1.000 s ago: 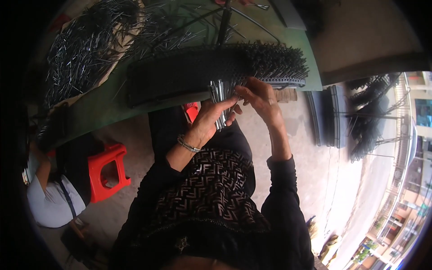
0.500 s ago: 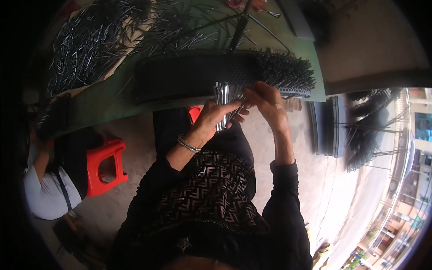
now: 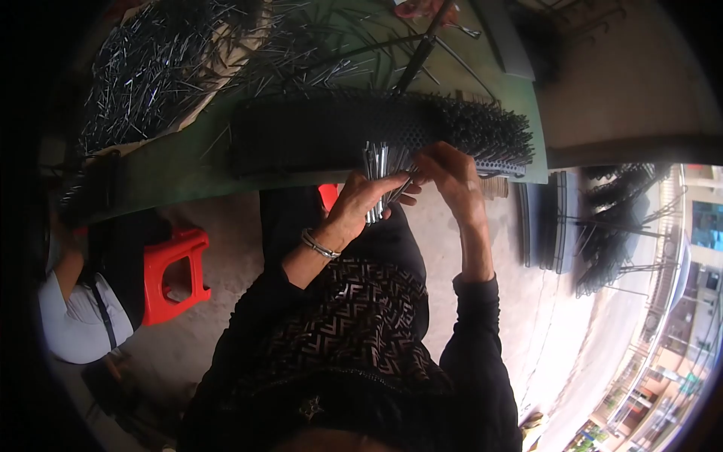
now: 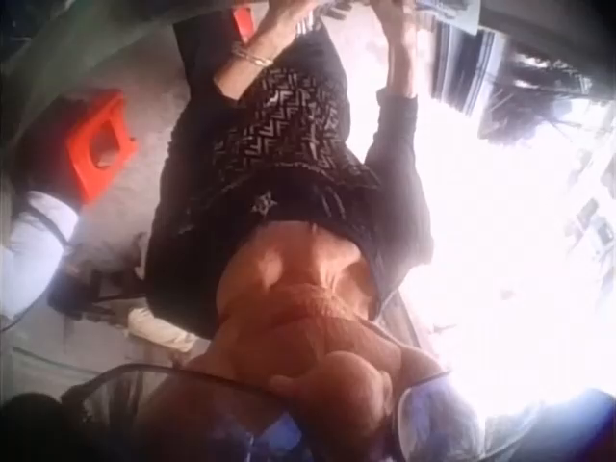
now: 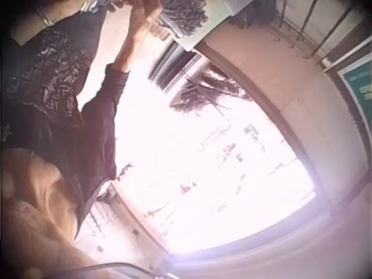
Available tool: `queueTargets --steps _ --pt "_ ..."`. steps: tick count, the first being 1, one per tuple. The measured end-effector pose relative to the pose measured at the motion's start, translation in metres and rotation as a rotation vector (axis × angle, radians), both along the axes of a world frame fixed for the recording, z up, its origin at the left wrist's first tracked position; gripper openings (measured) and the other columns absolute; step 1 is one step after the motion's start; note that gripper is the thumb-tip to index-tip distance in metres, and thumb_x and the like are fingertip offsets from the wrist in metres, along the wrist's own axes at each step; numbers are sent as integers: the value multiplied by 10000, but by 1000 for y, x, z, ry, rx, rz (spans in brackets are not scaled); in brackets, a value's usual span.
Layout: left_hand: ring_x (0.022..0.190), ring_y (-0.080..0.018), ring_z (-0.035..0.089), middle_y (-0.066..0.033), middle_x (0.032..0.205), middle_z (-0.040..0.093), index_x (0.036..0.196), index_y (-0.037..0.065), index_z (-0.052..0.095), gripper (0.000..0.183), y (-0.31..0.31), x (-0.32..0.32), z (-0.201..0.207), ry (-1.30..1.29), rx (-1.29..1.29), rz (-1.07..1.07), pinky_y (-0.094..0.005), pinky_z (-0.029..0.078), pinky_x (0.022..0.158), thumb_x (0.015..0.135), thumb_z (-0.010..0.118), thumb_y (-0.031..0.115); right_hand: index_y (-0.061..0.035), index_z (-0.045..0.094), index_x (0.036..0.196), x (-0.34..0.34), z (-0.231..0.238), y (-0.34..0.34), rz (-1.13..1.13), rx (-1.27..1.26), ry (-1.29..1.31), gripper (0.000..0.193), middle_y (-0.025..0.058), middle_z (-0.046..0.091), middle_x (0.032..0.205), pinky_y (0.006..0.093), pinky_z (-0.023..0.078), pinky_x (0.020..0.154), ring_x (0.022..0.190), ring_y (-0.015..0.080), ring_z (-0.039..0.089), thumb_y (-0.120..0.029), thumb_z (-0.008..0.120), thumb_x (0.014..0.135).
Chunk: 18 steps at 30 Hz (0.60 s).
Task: Bundling thin metal rods together on a workbench for fabrication.
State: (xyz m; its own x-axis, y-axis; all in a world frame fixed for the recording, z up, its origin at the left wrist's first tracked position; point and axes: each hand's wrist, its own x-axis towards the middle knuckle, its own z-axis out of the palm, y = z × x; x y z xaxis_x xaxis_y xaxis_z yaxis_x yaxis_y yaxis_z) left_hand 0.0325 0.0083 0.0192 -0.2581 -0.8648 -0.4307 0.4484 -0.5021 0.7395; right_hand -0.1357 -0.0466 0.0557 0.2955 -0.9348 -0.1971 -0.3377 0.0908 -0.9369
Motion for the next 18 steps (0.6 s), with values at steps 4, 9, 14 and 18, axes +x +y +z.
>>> queueTargets --steps 4,9,14,18 --pt "871 -193 707 -92 1047 707 1146 31 639 364 -5 3 -14 83 88 141 -219 424 536 897 649 296 25 634 951 2 9 -9 -143 -256 -9 170 61 665 786 248 492 714 731 115 619 -139 604 917" --pt "820 -177 691 -105 1042 706 1178 61 607 391 -11 5 -10 147 135 51 -228 407 539 888 666 316 5 652 959 6 3 -42 -436 -684 346 165 70 686 783 249 488 687 707 105 626 -141 581 931" --pt "790 -161 655 -113 1005 703 1128 68 624 323 -10 0 -15 220 203 25 -231 415 555 897 651 291 -25 659 963 13 -14 -70 -459 -862 335 151 73 676 786 262 485 671 704 126 634 -150 587 917" --pt "810 -160 651 -117 1007 699 1129 61 625 300 -9 0 -20 275 217 24 -236 427 575 905 631 260 -42 654 938 17 -23 -81 -462 -897 365 132 85 674 791 282 489 665 690 162 640 -151 588 902"
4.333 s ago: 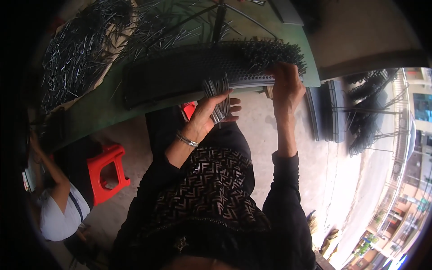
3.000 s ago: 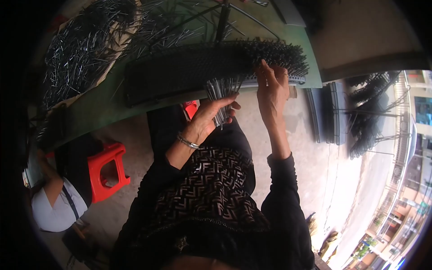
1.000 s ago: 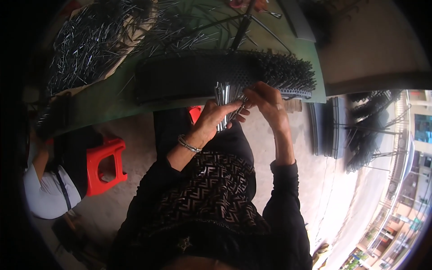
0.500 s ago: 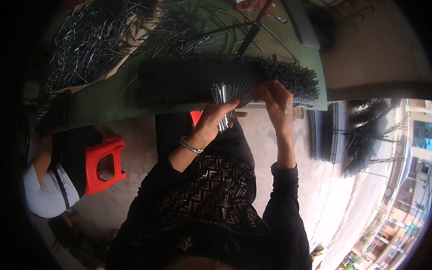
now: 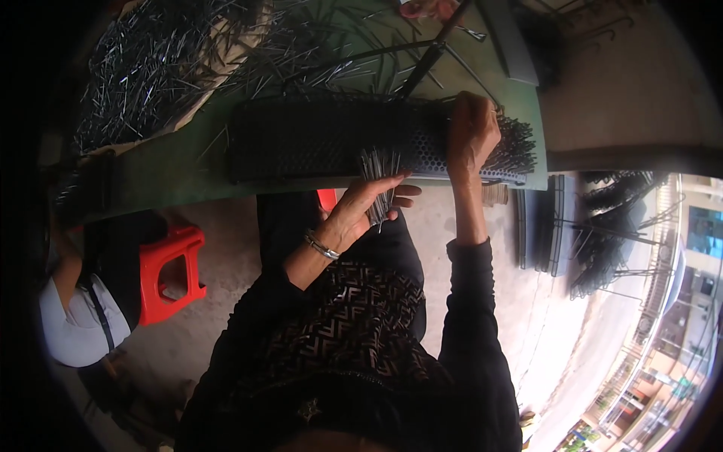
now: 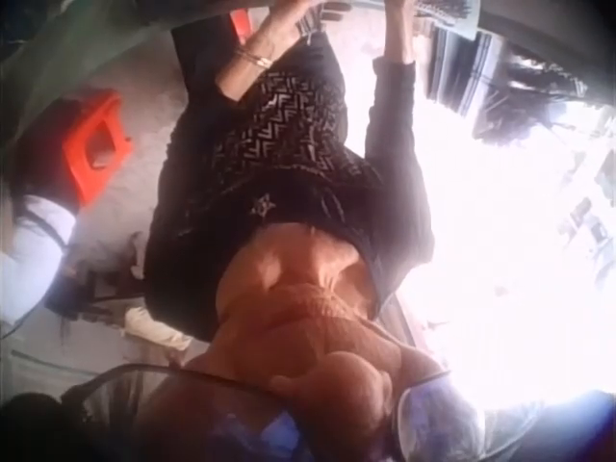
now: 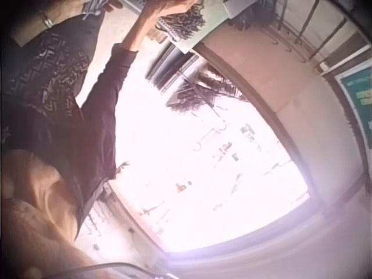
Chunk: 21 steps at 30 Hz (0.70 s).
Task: Bundling thin metal rods together on a workbench for fabrication.
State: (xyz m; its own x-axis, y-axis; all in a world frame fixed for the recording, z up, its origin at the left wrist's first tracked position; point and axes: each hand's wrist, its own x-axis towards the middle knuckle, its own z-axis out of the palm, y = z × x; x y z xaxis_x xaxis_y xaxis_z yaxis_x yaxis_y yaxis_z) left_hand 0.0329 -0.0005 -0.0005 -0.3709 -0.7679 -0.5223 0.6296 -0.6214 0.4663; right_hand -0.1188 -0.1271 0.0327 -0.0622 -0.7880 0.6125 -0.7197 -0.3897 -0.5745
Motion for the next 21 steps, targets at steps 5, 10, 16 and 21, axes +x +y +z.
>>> queueTargets --steps 5,10,16,21 --pt "779 -160 672 -103 916 718 1073 78 653 268 -1 -1 -2 32 6 24 -256 453 585 892 657 275 -48 649 915 0 0 -3 11 -14 45 120 92 677 786 302 494 661 689 192 648 -150 590 892" --pt "773 -174 677 -109 913 718 1071 65 654 266 -1 0 -1 43 4 29 -261 457 576 894 652 264 -44 648 910 3 4 0 3 -15 78 125 88 679 768 298 496 660 674 187 650 -152 586 896" --pt "799 -178 671 -137 972 700 1137 37 627 312 0 1 -4 69 -2 5 -254 482 579 901 632 241 -39 657 912 6 6 1 57 15 4 135 92 685 773 290 500 659 678 182 658 -154 586 901" --pt "828 -191 679 -141 978 700 1132 28 629 308 1 1 -4 58 1 20 -264 504 609 905 624 237 -42 660 915 7 6 3 38 27 23 129 90 683 770 290 501 657 680 182 659 -145 585 900"
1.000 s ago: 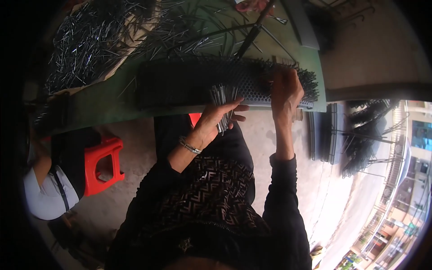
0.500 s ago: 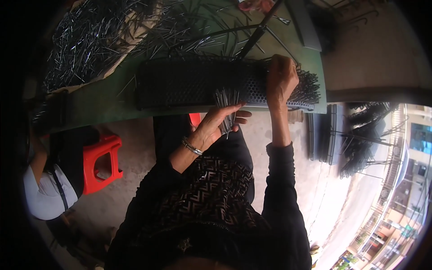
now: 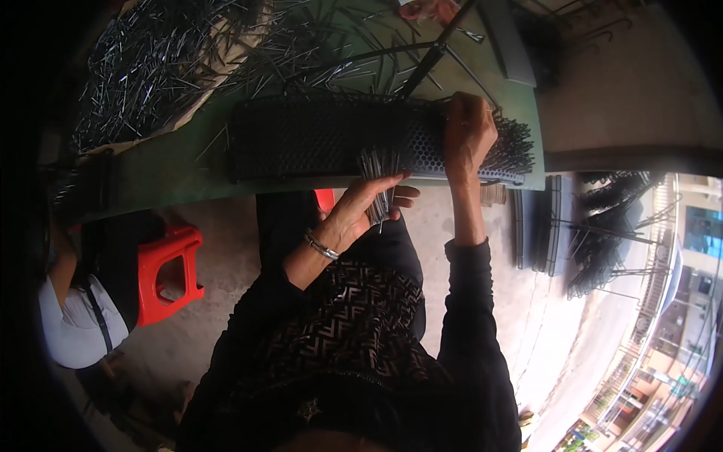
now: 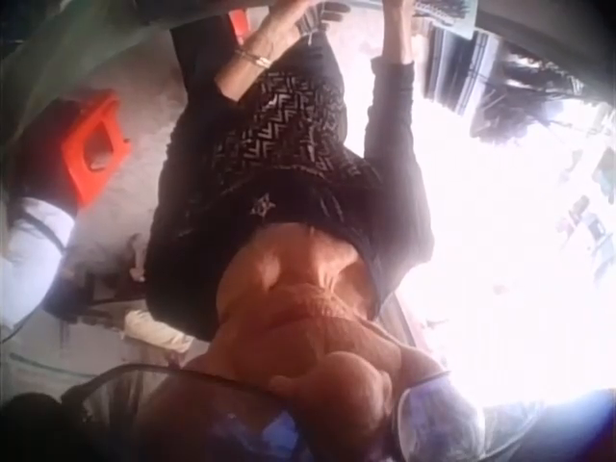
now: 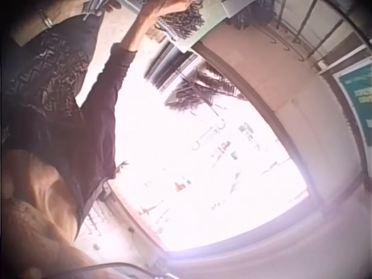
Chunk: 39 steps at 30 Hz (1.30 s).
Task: Bundling thin metal rods together on a workbench for fabrication.
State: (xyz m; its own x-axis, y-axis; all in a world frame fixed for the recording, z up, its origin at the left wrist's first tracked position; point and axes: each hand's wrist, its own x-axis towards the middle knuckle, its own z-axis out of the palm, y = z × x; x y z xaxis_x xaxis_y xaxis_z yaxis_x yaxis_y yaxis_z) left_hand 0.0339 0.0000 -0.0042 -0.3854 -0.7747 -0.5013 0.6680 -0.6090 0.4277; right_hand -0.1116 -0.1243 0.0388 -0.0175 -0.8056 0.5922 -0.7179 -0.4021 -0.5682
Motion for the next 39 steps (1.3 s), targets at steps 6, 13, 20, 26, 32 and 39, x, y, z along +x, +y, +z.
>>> queueTargets --steps 6,13,20,26,32,39 --pt "877 -225 687 -146 964 697 1123 -1 623 291 1 -4 -3 30 13 50 -330 559 734 916 601 203 -33 660 915 -5 -11 -5 -9 -55 116 149 90 678 764 298 502 654 665 181 656 -167 599 893" --pt "879 -256 686 -167 950 686 1059 -38 613 215 -1 -9 -8 88 31 109 -394 572 820 926 567 125 -17 667 913 -1 0 -11 43 77 150 184 112 678 751 312 497 640 652 203 662 -184 596 884" --pt "912 -251 678 -152 979 677 1078 -13 598 221 1 -9 -8 136 36 133 -444 574 802 933 570 150 -18 676 916 -4 12 -19 77 185 271 222 98 691 708 317 499 628 656 181 673 -221 589 889" --pt "950 -258 666 -150 1004 668 1152 26 585 286 4 -3 4 45 33 26 -466 575 780 949 554 225 -17 689 905 -8 22 -19 89 305 253 236 94 706 713 292 503 616 635 168 677 -227 581 890" --pt "836 -219 651 -144 976 669 1130 53 607 278 6 -7 1 53 23 70 -401 569 703 945 569 258 -25 694 914 -6 28 -21 168 420 117 215 69 697 699 262 496 612 643 134 667 -206 578 896" --pt "624 -102 501 -73 825 603 1129 36 589 277 6 -8 -6 89 10 56 -250 434 529 950 588 247 -55 679 883 -7 17 -29 268 441 243 167 96 670 724 332 486 628 688 219 646 -190 583 872"
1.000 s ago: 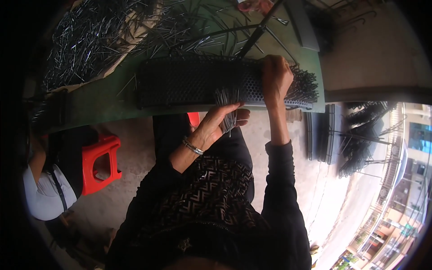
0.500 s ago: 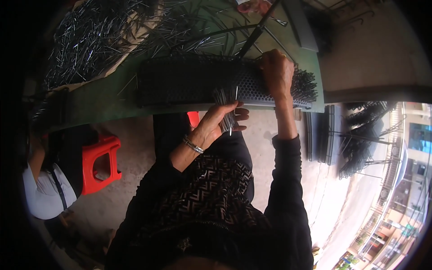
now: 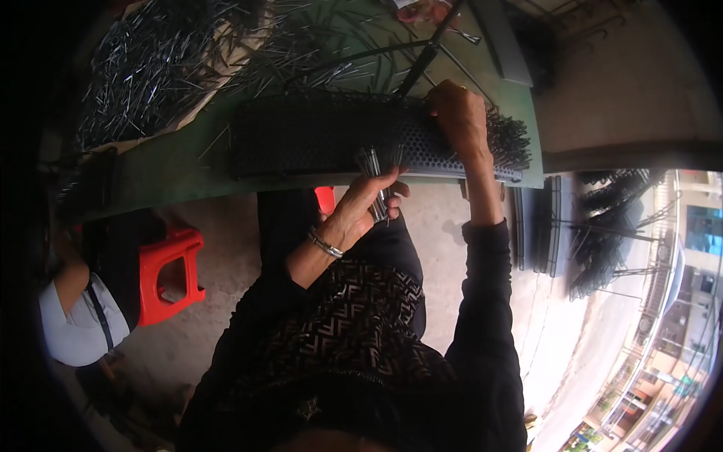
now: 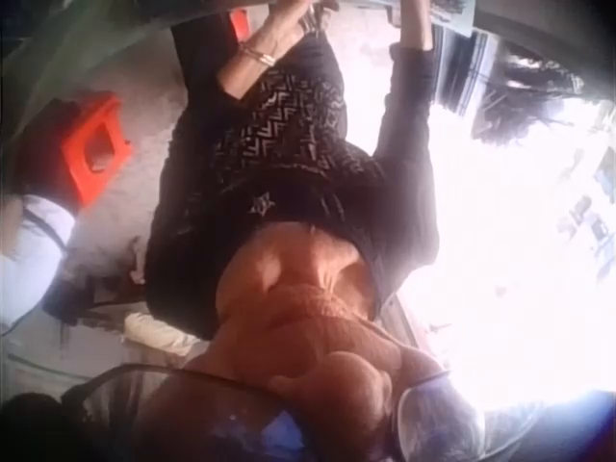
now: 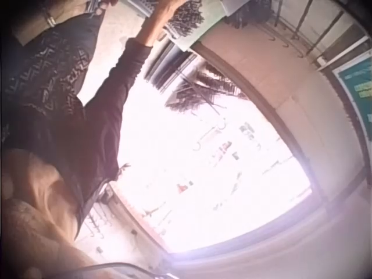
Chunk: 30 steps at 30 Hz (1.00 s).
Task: Bundling thin metal rods together on a workbench for fabrication.
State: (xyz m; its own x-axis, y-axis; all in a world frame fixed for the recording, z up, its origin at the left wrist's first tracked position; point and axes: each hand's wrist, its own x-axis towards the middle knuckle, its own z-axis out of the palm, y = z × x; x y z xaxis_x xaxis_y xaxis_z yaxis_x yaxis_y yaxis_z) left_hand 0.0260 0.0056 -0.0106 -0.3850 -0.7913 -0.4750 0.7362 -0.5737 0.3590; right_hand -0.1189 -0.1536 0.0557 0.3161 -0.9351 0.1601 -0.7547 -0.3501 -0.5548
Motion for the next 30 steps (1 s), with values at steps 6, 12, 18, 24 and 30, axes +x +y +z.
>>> queueTargets --steps 6,12,18,24,30 --pt "623 -118 529 -108 867 645 1121 48 592 263 -2 -2 6 -50 -17 -13 -258 453 535 951 588 248 -97 685 903 0 -19 -4 -47 -203 156 200 140 678 813 415 500 675 764 334 662 -267 587 867" --pt "714 -169 646 -109 882 681 1119 55 604 269 -1 -1 8 -69 -11 7 -291 526 591 946 595 261 -107 685 920 11 -13 6 -146 -218 218 247 159 666 872 447 496 709 823 374 643 -319 562 890" --pt "764 -181 672 -78 838 667 1107 54 624 280 2 2 14 -99 19 36 -310 535 630 950 591 283 -99 670 879 7 -15 17 -193 -290 173 269 181 638 901 470 487 703 818 383 628 -328 530 904" --pt "704 -189 665 -73 791 656 1046 74 659 245 -1 0 12 -90 -6 38 -314 499 577 921 625 282 -113 700 924 3 -19 25 -187 -379 315 264 154 639 933 437 488 729 866 348 629 -324 542 910" --pt "729 -168 653 -59 815 656 1109 43 614 286 0 4 14 -116 -37 16 -278 459 555 950 591 279 -80 707 1018 2 -15 51 -145 -403 217 273 137 660 925 372 493 741 852 291 636 -295 575 916"
